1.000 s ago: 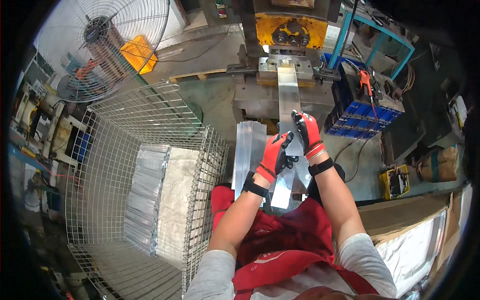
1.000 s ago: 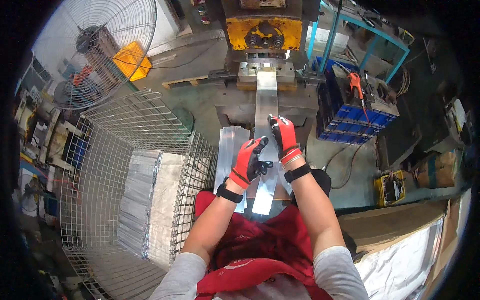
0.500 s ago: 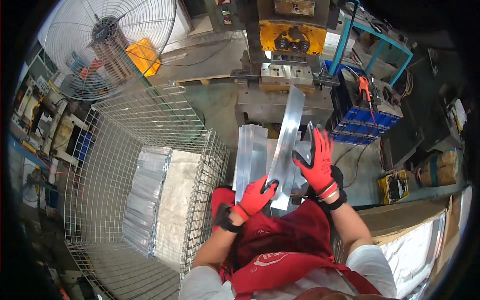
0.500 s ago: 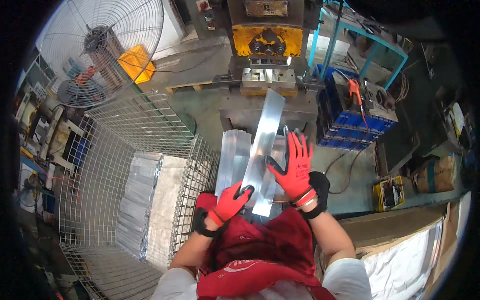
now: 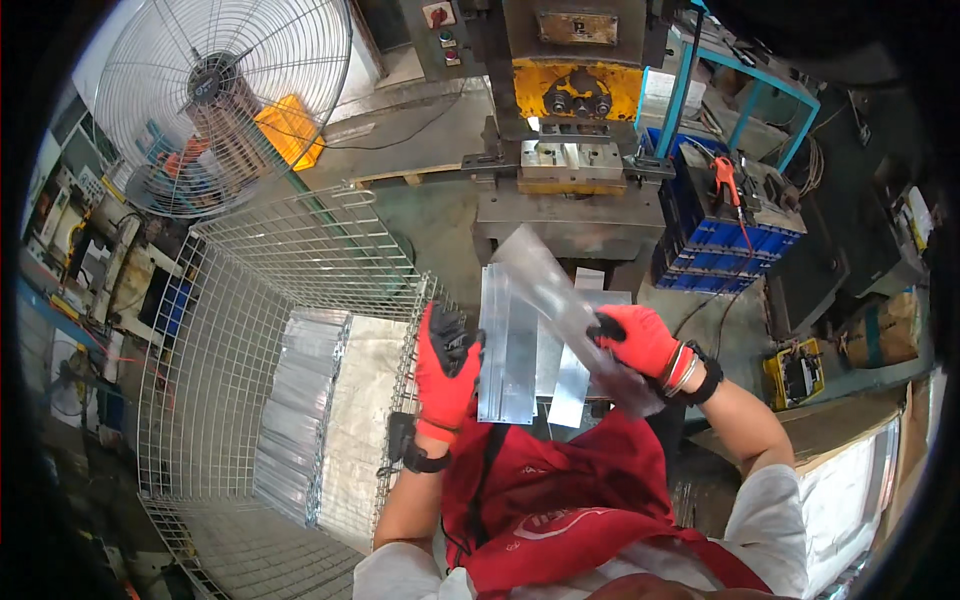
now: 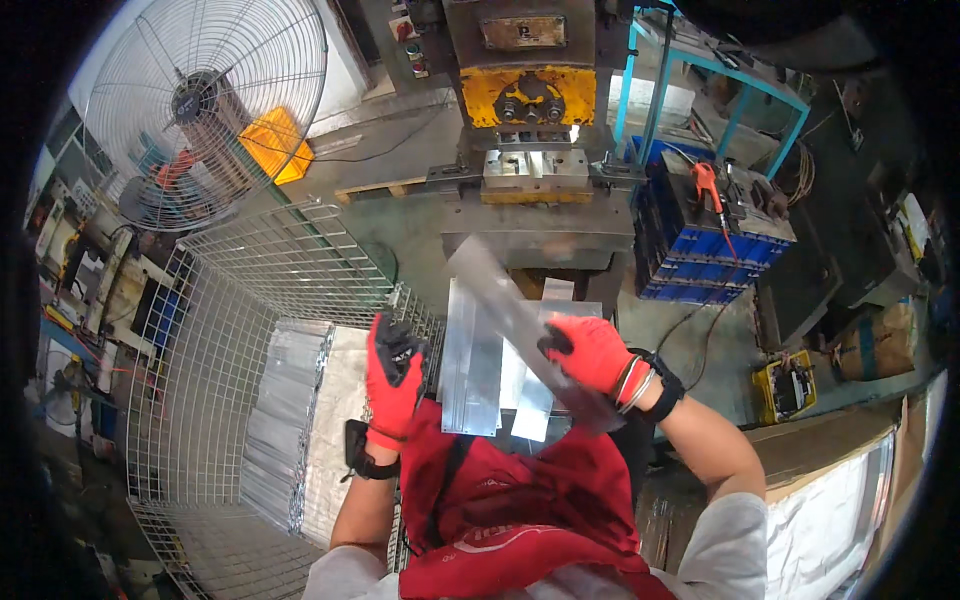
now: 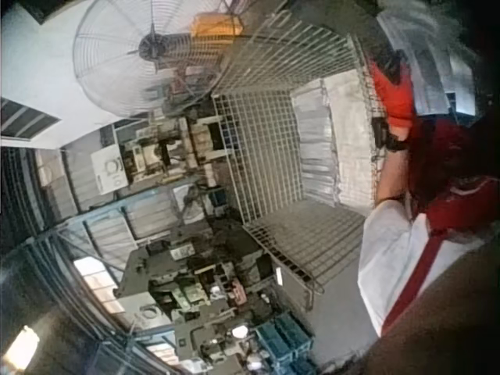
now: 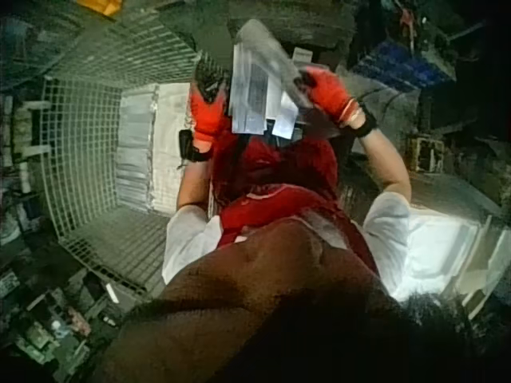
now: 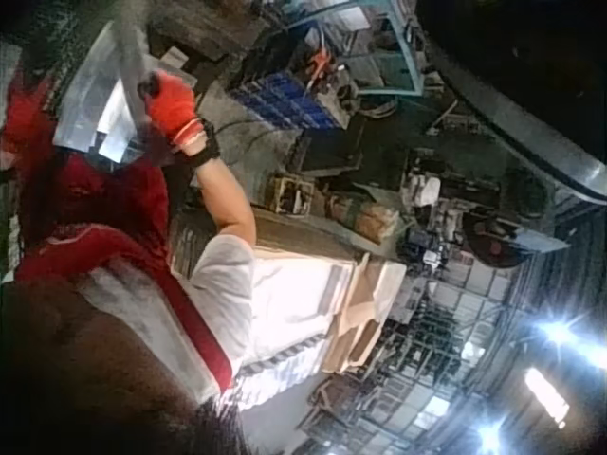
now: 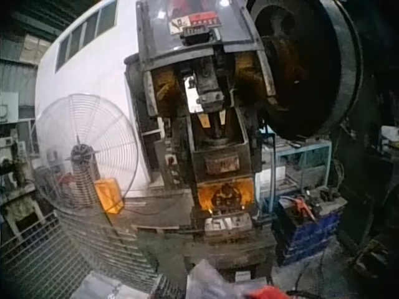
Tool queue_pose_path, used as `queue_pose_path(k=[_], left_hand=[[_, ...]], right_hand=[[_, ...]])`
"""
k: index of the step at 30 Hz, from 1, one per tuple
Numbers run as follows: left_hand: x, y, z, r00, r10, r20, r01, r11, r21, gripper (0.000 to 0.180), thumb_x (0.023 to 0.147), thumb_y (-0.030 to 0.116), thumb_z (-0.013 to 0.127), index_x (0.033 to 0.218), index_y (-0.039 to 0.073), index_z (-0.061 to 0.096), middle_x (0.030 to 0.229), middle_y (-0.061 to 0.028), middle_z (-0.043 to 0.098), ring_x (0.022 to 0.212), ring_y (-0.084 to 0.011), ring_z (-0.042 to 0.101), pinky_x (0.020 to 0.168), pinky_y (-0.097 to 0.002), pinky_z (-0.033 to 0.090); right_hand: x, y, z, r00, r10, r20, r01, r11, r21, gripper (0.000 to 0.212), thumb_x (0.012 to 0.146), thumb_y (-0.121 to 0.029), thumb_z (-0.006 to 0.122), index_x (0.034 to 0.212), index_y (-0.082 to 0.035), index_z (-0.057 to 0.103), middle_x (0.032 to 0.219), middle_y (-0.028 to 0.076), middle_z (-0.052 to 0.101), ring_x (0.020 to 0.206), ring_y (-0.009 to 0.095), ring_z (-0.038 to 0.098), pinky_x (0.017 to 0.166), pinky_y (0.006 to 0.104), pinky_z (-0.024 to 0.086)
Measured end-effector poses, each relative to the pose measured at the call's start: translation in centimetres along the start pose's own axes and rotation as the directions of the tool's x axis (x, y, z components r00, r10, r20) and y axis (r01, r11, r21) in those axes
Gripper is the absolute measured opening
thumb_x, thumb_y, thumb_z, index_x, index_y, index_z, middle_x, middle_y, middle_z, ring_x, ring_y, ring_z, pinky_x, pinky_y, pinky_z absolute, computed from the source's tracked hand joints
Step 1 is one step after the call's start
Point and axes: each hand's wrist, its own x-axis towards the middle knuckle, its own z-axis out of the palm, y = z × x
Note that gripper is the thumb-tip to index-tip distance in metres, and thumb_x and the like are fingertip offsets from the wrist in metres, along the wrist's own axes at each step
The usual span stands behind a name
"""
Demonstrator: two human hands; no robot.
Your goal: Bending metal strips using a press machine and organizing the finished parts in a storage cage.
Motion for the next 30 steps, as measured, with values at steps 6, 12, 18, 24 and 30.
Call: queue_pose_path(k=[6,12,18,24,30], left_hand=[[-4.1,-4.1,7.6,0.800,-0.033,0.599,0.309,0.879,-0.364,0.041,0.087,0.020,0.047,0.123,0.004,0.036,0.109,-0.0095,0.050,0.092,-0.0179,0.055,0.068,-0.0272,0.048],[0.5,0.3,10.3,0.450,-0.284,0.847,0.880,0.303,-0.367,0.042,0.085,0.040,0.043,0.108,0.005,0.047,0.079,-0.0179,0.059,0.053,-0.0181,0.059,0.039,-0.0223,0.041],[1.0,0.7,10.9,0.673,-0.330,0.662,0.730,0.442,-0.522,0.046,0.085,0.046,0.039,0.097,0.003,0.054,0.069,-0.0054,0.056,0.050,-0.0135,0.056,0.035,-0.0200,0.037],[1.9,0.7,12.1,0.673,-0.323,0.665,0.734,0.398,-0.550,0.042,0.085,0.042,0.043,0.092,0.002,0.055,0.067,-0.0059,0.055,0.049,-0.0133,0.054,0.036,-0.0212,0.038],[3.8,0.2,13.3,0.665,-0.259,0.700,0.746,0.265,-0.611,0.032,0.086,0.037,0.044,0.094,0.007,0.052,0.073,-0.0089,0.058,0.046,-0.0149,0.054,0.035,-0.0215,0.041]], right_hand=[[4.4,4.6,3.0,0.903,0.422,-0.083,-0.179,0.544,0.820,0.011,0.077,-0.012,0.056,0.076,-0.001,0.057,0.063,-0.005,0.048,0.057,0.003,0.041,0.050,0.0190,0.033],[8.0,8.0,4.6,0.850,0.492,-0.189,-0.050,0.433,0.900,0.015,0.076,-0.008,0.055,0.062,-0.004,0.052,0.058,-0.006,0.044,0.053,0.003,0.037,0.047,0.0200,0.031],[9.2,8.5,5.2,0.847,0.496,-0.191,-0.114,0.520,0.847,0.021,0.075,-0.011,0.057,0.058,-0.007,0.047,0.055,-0.007,0.039,0.051,0.003,0.033,0.044,0.0209,0.027],[9.7,9.0,5.5,0.845,0.485,-0.225,-0.070,0.517,0.853,0.022,0.078,-0.014,0.056,0.060,-0.008,0.044,0.057,-0.008,0.037,0.052,0.003,0.030,0.045,0.0211,0.026],[7.9,7.5,6.3,0.901,0.229,-0.367,0.152,0.627,0.764,0.019,0.083,-0.018,0.052,0.091,-0.002,0.059,0.078,-0.003,0.056,0.071,0.005,0.049,0.063,0.0213,0.040]])
